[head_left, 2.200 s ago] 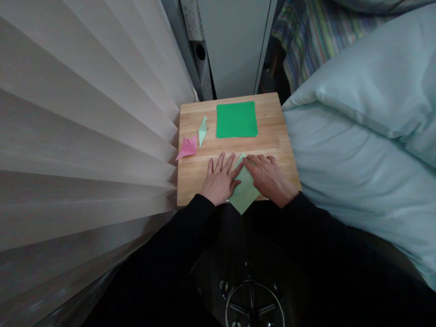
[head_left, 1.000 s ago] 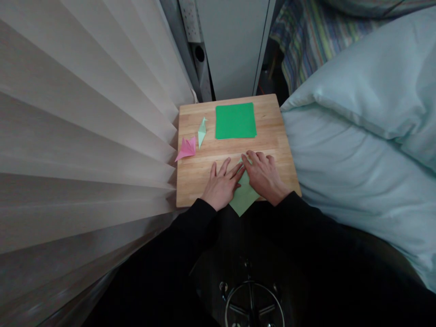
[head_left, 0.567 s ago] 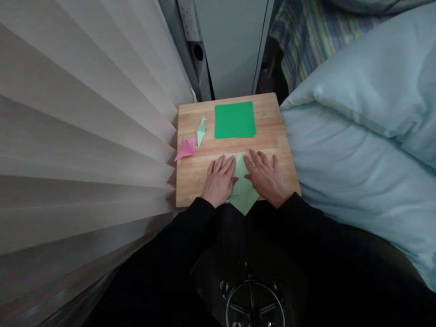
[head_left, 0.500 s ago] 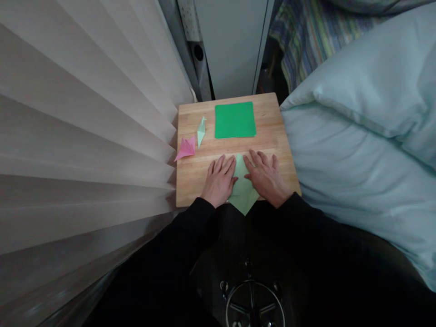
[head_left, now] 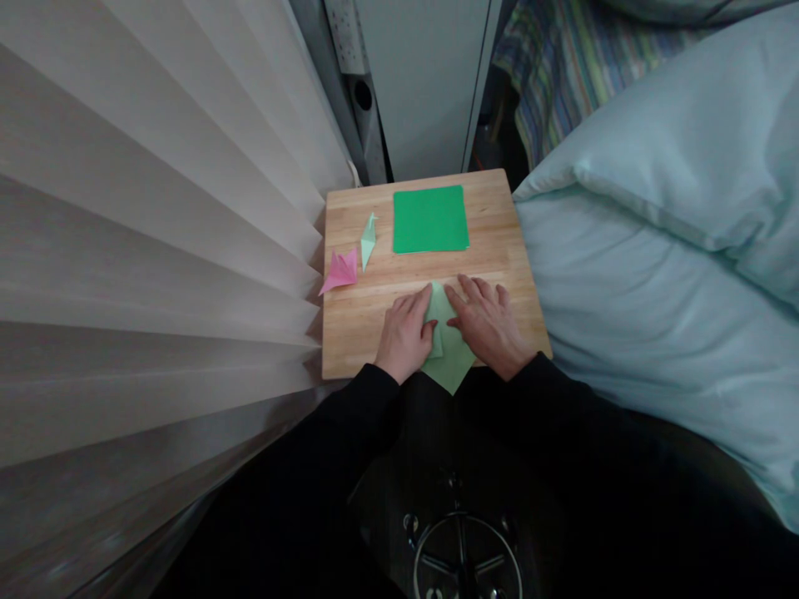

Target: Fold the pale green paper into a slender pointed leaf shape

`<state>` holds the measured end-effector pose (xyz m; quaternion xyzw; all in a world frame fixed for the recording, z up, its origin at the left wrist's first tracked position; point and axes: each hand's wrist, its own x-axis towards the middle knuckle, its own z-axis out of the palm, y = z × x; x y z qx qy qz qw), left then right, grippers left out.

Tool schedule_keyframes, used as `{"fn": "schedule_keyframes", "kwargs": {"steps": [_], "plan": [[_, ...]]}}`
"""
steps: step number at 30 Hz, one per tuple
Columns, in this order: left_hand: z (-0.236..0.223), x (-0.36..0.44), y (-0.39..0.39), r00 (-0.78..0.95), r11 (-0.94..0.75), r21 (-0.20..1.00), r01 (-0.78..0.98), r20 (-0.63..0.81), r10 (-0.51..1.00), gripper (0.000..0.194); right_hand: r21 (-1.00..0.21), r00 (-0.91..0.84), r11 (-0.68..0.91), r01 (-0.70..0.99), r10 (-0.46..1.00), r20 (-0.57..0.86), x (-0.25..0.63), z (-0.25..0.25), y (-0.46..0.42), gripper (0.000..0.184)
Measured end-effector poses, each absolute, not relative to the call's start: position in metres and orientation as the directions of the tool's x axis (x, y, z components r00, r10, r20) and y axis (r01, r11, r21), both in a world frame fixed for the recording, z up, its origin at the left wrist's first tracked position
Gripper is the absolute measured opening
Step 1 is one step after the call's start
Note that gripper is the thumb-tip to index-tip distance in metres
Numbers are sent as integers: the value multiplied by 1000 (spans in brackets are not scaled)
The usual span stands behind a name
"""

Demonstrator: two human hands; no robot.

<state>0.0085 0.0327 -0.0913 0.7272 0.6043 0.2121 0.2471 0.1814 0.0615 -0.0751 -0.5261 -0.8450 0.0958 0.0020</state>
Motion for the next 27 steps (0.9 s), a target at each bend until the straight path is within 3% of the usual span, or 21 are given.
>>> {"fn": "schedule_keyframes", "kwargs": {"steps": [4, 7, 10, 13, 17, 20, 23, 27], "plan": [[-93, 14, 38, -103, 180, 829, 529, -147, 984, 76, -186, -453, 435, 881, 890, -61, 181, -76, 62, 52], [-95, 15, 41, -153, 345, 905, 247, -316, 937, 64, -196, -468, 457, 868, 884, -10, 181, -73, 63, 49], [-89, 16, 44, -150, 416, 908, -47, -418, 896, 50, -251, -462, 486, 837, 874, 149, 181, -64, 65, 40], [-74, 19, 44, -176, 380, 898, -224, -420, 890, 65, -324, -466, 552, 768, 829, 309, 181, -52, 66, 27], [-58, 23, 38, -169, 307, 918, -252, -354, 920, 97, -289, -452, 583, 759, 792, 410, 181, -40, 62, 38], [-53, 24, 33, -138, 262, 940, -218, -295, 945, 104, -266, -424, 565, 781, 792, 439, 180, -38, 61, 36], [-51, 24, 31, -123, 209, 963, -169, -231, 965, 90, -255, -465, 605, 754, 766, 444, 177, -39, 59, 20], [-48, 20, 31, -69, 176, 978, -115, -185, 980, 46, -270, -510, 623, 734, 768, 387, 175, -38, 56, 22]]}}
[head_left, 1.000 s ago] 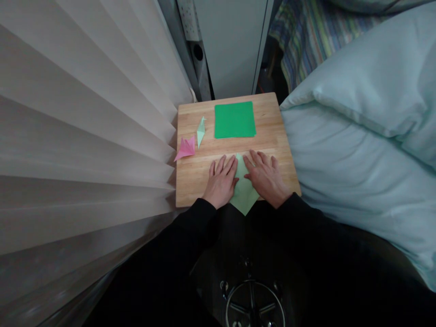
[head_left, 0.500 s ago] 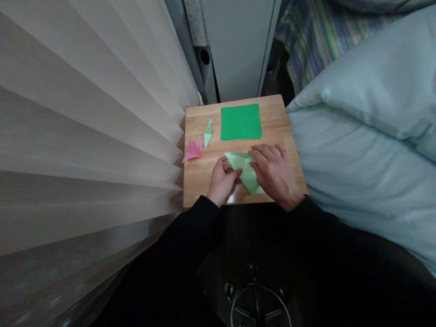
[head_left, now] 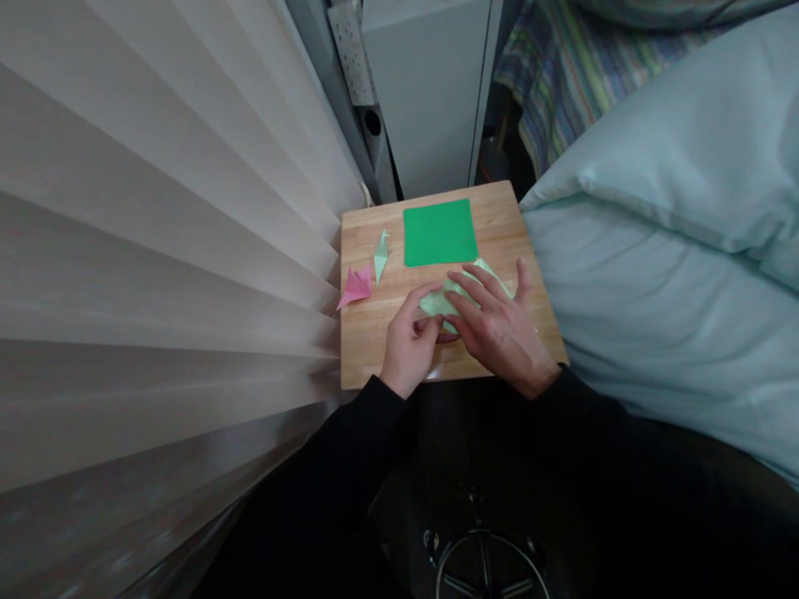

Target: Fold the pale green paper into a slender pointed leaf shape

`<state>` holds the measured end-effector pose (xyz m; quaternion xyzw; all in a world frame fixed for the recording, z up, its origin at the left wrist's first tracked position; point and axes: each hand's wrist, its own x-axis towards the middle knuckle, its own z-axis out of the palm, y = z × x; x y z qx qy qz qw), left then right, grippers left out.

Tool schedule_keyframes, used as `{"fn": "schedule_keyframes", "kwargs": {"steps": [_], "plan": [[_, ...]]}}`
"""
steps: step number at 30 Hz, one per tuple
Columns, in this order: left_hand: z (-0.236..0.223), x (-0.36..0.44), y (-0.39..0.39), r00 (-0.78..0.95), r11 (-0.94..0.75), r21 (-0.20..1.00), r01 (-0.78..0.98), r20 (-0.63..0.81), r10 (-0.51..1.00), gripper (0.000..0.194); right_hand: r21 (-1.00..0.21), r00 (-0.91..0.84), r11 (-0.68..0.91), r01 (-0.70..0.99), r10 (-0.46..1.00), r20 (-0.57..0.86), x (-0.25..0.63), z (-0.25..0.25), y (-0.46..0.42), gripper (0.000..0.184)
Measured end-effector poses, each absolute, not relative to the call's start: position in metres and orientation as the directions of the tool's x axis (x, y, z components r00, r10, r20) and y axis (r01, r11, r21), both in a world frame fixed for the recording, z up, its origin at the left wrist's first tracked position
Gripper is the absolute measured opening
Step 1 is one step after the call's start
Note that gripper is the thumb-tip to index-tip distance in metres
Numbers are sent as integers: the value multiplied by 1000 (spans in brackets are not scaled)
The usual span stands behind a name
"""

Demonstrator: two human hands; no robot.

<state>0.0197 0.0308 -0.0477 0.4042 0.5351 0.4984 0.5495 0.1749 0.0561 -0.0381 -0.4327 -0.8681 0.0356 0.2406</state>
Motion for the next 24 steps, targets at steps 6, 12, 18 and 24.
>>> {"fn": "schedule_keyframes", "kwargs": {"steps": [6, 12, 18, 24], "plan": [[-42, 9, 31, -52, 222, 971, -90, -227, 972, 31, -350, -555, 616, 706, 788, 266, 179, -30, 55, 24], [-32, 0, 26, -37, 270, 950, -159, -279, 960, 51, -433, -558, 622, 652, 781, 280, 188, -25, 55, 21], [-25, 1, 20, 26, 258, 957, -133, -257, 966, 41, -504, -605, 647, 573, 748, 273, 183, -19, 47, 21], [-24, -1, 20, 55, 150, 988, 37, -152, 987, 17, -676, -431, 534, 507, 837, 338, 187, -14, 53, 29]]}}
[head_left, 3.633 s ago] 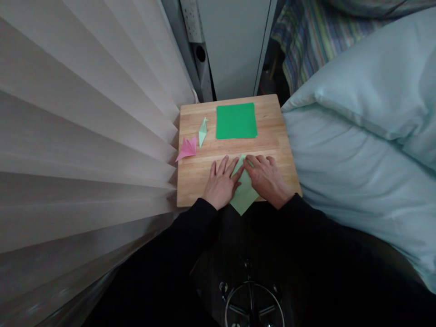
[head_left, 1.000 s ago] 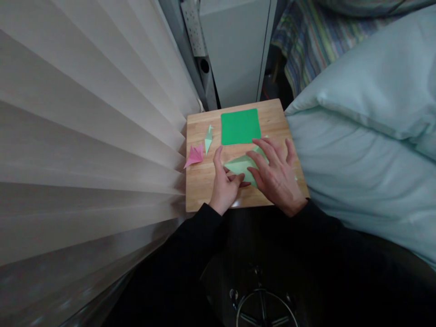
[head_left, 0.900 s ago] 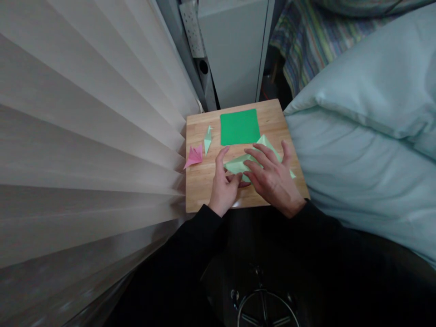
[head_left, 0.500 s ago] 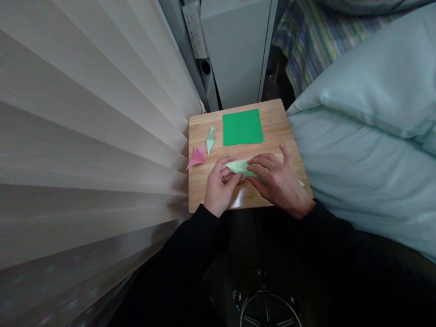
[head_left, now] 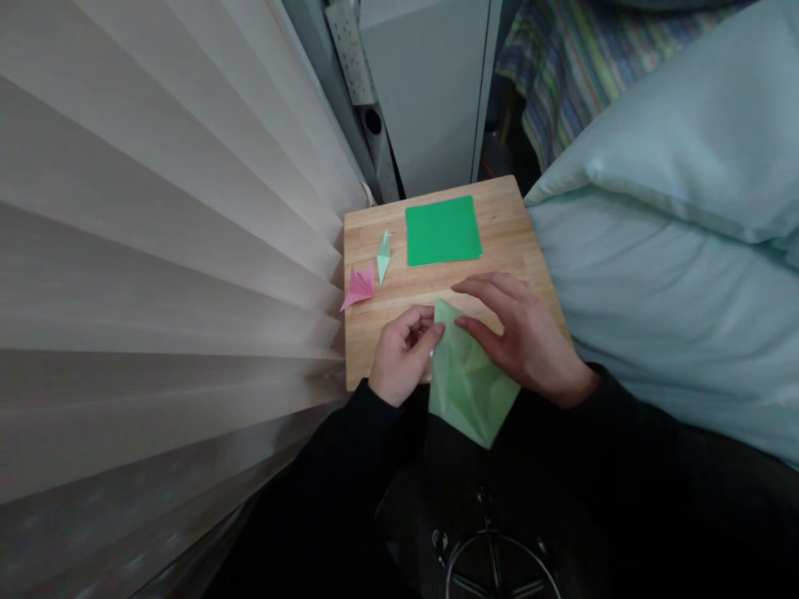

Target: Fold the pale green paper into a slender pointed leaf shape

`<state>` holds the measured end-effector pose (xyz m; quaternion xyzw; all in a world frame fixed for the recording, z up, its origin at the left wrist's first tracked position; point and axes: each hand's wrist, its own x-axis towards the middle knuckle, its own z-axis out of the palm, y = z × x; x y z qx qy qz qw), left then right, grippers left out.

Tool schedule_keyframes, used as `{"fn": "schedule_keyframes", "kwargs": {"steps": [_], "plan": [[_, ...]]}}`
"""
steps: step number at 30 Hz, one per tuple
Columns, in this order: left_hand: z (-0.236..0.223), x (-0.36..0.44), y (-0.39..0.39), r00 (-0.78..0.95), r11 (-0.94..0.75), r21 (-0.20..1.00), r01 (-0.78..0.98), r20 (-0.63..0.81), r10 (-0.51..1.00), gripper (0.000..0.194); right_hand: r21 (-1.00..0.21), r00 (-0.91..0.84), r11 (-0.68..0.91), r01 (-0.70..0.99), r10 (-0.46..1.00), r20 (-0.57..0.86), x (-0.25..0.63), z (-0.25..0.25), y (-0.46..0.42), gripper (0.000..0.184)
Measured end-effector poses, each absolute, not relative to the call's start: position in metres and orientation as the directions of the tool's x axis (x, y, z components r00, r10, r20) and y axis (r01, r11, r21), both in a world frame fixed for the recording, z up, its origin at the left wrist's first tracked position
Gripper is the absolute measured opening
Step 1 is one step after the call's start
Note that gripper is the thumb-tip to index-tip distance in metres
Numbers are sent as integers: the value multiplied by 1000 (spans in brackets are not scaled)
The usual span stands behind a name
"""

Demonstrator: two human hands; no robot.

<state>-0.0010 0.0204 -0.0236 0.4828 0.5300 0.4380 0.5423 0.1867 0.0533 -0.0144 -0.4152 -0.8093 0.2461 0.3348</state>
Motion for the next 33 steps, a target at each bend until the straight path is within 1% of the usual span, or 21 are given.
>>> {"fn": "schedule_keyframes", "kwargs": {"steps": [2, 4, 5, 8, 11, 14, 17, 20, 25, 30, 33], "plan": [[-24, -2, 20, 103, 172, 982, 73, -179, 978, 17, -800, -405, 430, 419, 877, 259, 188, -12, 56, 30], [-25, -3, 19, 143, 189, 976, 103, -203, 969, 17, -900, -413, 302, 315, 897, 157, 187, -11, 57, 21], [-25, -4, 19, 156, 194, 974, 116, -211, 965, 17, -933, -423, 236, 270, 900, 106, 187, -12, 58, 21], [-28, -5, 19, 168, 216, 965, 150, -240, 956, 16, -982, -422, 66, 178, 907, -15, 185, -18, 61, 26], [-30, -6, 21, 185, 261, 955, 144, -285, 940, 16, -991, -373, -26, 128, 925, -73, 185, -25, 66, 29], [-30, -5, 21, 171, 276, 957, 84, -287, 942, 15, -995, -347, -51, 83, 935, -77, 184, -29, 68, 32], [-31, -3, 21, 123, 265, 964, -14, -261, 957, 14, -996, -394, -28, 83, 917, -59, 182, -28, 67, 29], [-31, -2, 21, 105, 285, 954, -94, -275, 956, 19, -997, -441, -24, 75, 896, -55, 181, -26, 66, 26], [-30, -2, 18, 118, 333, 934, -131, -319, 940, 19, -998, -449, -45, 49, 892, -62, 179, -25, 64, 30], [-27, 2, 17, 129, 344, 929, -135, -328, 936, 17, -995, -455, -89, 34, 885, -94, 178, -22, 62, 32], [-24, 4, 18, 141, 327, 937, -125, -310, 940, 23, -991, -471, -128, 25, 873, -125, 178, -23, 62, 33]]}}
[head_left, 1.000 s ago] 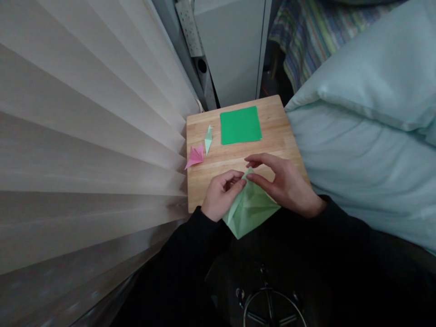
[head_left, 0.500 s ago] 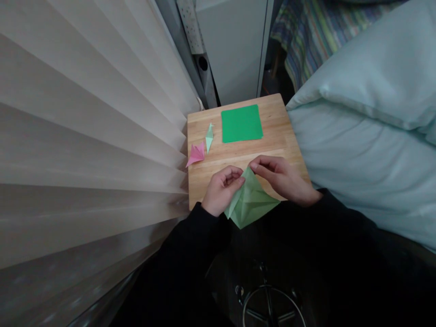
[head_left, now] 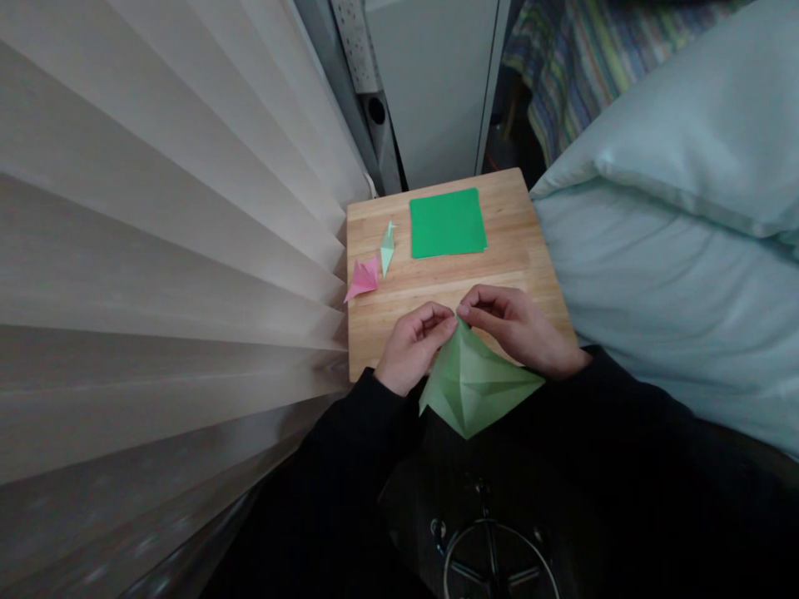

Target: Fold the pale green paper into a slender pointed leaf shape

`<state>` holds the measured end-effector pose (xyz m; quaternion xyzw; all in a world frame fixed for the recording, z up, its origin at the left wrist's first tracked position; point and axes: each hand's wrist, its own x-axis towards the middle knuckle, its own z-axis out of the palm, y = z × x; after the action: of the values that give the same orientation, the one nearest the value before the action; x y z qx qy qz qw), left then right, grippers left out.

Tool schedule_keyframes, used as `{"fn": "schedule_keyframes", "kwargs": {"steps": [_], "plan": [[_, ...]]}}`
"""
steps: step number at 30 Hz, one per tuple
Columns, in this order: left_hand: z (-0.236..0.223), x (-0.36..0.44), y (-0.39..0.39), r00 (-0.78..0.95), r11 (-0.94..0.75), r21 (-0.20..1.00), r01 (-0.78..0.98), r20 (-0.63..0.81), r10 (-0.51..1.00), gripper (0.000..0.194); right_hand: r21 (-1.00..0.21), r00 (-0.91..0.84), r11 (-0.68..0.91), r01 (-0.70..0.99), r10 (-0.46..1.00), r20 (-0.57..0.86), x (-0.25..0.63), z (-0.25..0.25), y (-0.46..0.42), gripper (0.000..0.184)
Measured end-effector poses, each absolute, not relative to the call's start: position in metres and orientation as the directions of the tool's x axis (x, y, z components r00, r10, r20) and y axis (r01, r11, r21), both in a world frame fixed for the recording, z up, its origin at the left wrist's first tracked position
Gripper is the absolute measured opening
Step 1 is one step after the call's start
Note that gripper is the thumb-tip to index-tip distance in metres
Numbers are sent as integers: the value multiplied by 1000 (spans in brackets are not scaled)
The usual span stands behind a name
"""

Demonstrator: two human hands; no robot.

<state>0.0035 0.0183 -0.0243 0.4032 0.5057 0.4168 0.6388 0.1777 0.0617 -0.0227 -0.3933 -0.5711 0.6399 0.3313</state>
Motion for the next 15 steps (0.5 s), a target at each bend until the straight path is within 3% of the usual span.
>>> {"fn": "schedule_keyframes", "kwargs": {"steps": [10, 13, 15], "plan": [[-21, -2, 19, 183, 451, 889, -81, -432, 883, 38, -967, -539, -252, 24, 812, -224, 176, -28, 62, 46], [-21, -5, 22, 128, 405, 911, -73, -394, 910, 35, -984, -577, -146, 104, 797, -180, 184, -27, 65, 32], [-22, -7, 24, 59, 359, 932, -48, -357, 932, 33, -977, -536, 60, 207, 842, -62, 191, -25, 66, 24]]}}
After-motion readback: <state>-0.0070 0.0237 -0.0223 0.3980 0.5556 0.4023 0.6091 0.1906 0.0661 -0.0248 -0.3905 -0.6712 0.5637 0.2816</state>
